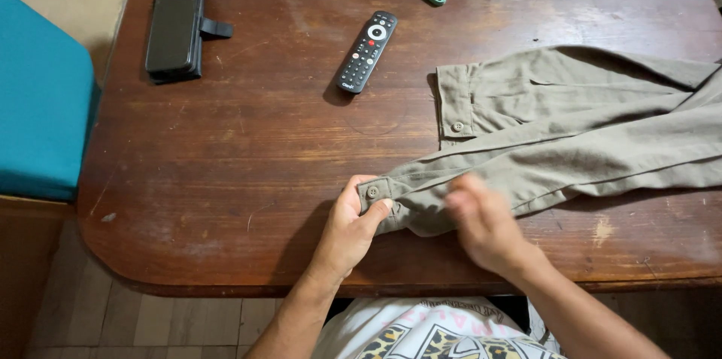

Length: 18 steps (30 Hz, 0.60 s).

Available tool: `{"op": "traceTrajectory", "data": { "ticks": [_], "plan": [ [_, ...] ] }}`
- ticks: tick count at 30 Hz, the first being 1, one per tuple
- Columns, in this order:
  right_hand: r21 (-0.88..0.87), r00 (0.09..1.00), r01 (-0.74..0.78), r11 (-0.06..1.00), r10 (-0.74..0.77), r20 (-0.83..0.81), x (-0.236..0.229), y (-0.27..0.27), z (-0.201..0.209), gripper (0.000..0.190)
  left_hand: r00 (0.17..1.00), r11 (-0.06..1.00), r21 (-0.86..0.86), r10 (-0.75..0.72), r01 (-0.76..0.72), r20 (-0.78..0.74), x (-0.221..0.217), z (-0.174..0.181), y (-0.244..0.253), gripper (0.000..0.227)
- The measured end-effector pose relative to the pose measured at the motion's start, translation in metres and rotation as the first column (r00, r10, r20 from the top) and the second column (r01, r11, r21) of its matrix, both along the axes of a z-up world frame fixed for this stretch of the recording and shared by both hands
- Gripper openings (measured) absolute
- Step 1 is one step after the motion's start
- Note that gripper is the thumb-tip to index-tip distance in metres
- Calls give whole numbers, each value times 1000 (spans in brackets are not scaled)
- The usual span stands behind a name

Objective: Removing an embroidered patch from a pair of khaki pants using a small cutting tool

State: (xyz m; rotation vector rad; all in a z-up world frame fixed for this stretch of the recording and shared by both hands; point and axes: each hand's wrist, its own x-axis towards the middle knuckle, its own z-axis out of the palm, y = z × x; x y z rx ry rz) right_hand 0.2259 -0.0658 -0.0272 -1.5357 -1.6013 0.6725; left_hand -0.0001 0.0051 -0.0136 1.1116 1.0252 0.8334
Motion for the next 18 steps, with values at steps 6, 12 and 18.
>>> {"op": "traceTrajectory", "data": {
  "ticks": [6,12,18],
  "plan": [
    [94,989,128,987,-120,-86,10,-11,27,30,999,998,-56,-8,11,42,0,-3,2,29],
    [135,992,-97,986,84,97,-49,-2,43,36,997,992,-106,-72,72,5,-2,12,2,24],
    [188,960,-65,980,10,279,-67,6,41,15,997,991,-112,-77,77,0,-2,17,2,23]
  ]
}}
